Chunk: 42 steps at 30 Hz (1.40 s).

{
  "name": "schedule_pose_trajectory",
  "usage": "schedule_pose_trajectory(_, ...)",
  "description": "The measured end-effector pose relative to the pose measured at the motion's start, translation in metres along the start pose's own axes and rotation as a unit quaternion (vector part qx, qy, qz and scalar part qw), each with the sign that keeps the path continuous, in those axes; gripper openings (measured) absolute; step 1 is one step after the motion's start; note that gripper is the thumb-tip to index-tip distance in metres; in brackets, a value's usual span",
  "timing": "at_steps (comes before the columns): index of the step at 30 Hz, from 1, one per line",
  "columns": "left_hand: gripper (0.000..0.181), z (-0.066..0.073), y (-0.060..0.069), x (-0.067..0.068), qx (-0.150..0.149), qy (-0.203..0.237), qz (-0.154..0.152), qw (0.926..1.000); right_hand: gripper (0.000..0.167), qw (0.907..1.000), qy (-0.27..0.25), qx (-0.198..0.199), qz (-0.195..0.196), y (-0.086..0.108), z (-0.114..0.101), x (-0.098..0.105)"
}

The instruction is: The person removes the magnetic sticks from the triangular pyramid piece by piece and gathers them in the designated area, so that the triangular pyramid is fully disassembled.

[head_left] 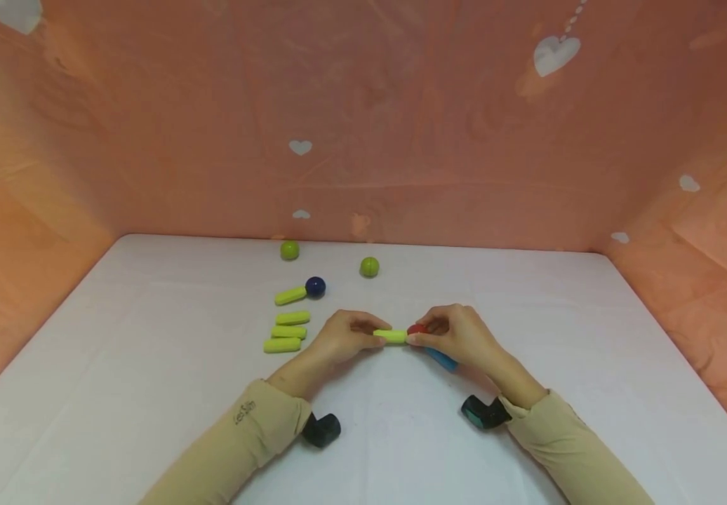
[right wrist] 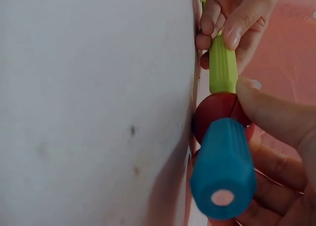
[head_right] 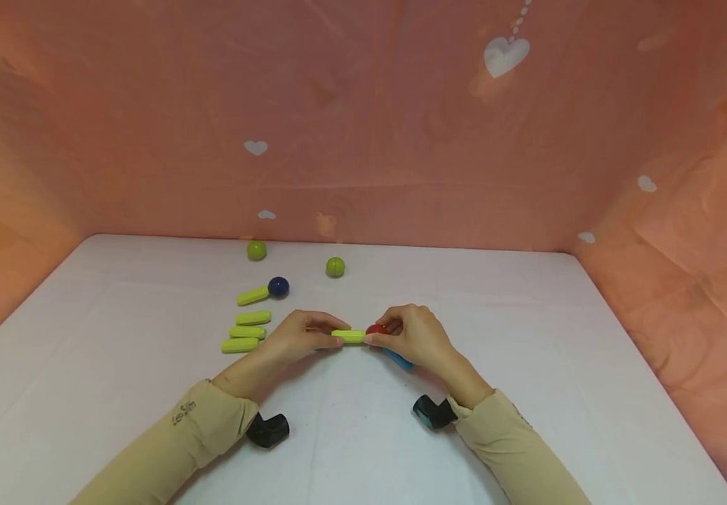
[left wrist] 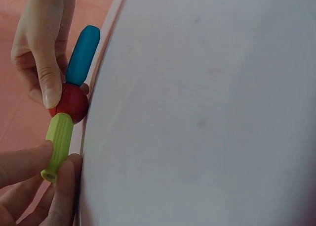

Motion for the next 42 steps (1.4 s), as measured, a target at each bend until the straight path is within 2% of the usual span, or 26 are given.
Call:
schedule_pose_trajectory(4, 0.019, -0.001, 0.002, 0.002, 0.01, -0.002, -0.004, 0.9999, 0.023, 1.0, -0.002, 0.008, -0.002, -0.002, 0.0, 0.0)
schedule_pose_trajectory(9, 0.018, -0.006, 0.009, 0.014, 0.029, -0.006, 0.017, 0.9994, 0.026, 0.9999, -0.006, 0.005, -0.007, -0.002, 0.001, -0.001)
schedule_pose_trajectory(12, 0.019, -0.009, 0.018, 0.027, 0.038, 0.008, 0.011, 0.9992, 0.026, 0.9999, -0.004, -0.008, -0.009, -0.001, 0.003, 0.001)
schedule_pose_trajectory(15, 0.023, -0.009, 0.025, 0.045, 0.026, 0.028, -0.01, 0.9992, 0.026, 0.9999, -0.002, -0.008, -0.01, -0.001, 0.004, 0.002)
schedule_pose_trajectory(19, 0.03, -0.009, 0.029, 0.071, -0.007, 0.014, -0.01, 0.9998, 0.026, 0.9999, -0.002, 0.004, -0.011, -0.002, 0.005, 0.003)
schedule_pose_trajectory(25, 0.034, -0.019, 0.037, 0.098, -0.018, -0.009, -0.002, 0.9998, 0.025, 0.9998, -0.008, 0.003, -0.019, -0.004, 0.008, 0.002)
schedule_pose_trajectory(31, 0.035, -0.036, 0.048, 0.113, -0.029, -0.051, 0.003, 0.9983, 0.024, 0.9997, -0.009, 0.004, -0.024, -0.004, 0.008, 0.002)
schedule_pose_trajectory(35, 0.035, -0.046, 0.053, 0.122, -0.016, -0.055, 0.004, 0.9984, 0.024, 0.9996, -0.008, 0.002, -0.026, -0.004, 0.007, 0.003)
schedule_pose_trajectory(42, 0.033, -0.059, 0.057, 0.124, 0.003, -0.074, -0.014, 0.9972, 0.024, 0.9995, -0.012, 0.0, -0.031, -0.004, 0.007, 0.003)
Point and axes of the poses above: each hand's wrist, its own y-axis away from the middle knuckle, its own x-axis out of the back of the hand, z = x × y, the point moved 3 cm from there along -y, towards the middle knuckle, and after that the axes turned 6 degrees about x, right-handed, at the moved point
